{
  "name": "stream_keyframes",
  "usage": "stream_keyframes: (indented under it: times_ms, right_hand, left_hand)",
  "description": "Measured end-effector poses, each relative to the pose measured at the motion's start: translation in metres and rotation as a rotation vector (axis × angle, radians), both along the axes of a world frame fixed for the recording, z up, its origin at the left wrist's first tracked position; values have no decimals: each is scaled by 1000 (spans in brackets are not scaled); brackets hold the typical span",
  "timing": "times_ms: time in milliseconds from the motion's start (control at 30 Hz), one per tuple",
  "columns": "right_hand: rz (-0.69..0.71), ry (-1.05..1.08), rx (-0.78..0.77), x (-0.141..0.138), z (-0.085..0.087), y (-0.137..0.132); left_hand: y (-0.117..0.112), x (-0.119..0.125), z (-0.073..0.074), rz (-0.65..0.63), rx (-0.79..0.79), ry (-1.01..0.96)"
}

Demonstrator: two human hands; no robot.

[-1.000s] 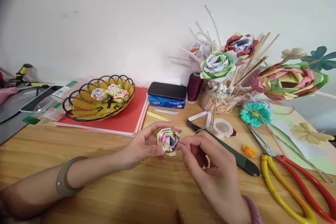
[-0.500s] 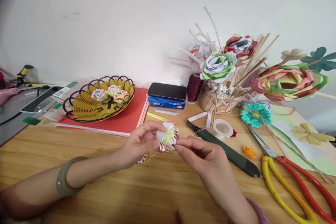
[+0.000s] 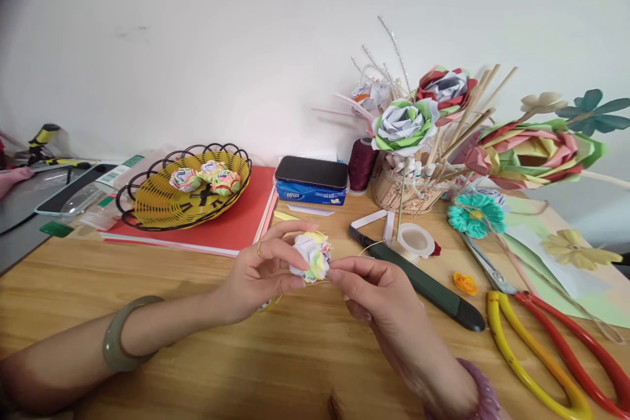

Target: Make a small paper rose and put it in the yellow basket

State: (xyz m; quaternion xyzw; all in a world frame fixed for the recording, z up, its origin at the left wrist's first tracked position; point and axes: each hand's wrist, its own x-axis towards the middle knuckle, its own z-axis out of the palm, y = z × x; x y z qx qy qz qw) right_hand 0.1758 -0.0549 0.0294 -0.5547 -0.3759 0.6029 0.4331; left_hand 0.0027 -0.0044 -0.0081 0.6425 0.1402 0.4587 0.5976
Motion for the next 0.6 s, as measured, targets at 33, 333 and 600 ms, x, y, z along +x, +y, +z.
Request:
stream_keyframes:
  times_ms: [33,333,600]
  right_hand:
    - [-5,-60,17,-1,0,0]
    - [-128,-484,343,-10,-5,-8]
    - [-54,-270,266,-5,-9,-7]
  left_hand:
    - [-1,-1,0,14,38,17]
    - [-6,-1,7,46,326,123]
    - [-8,-2,4,131,258,95]
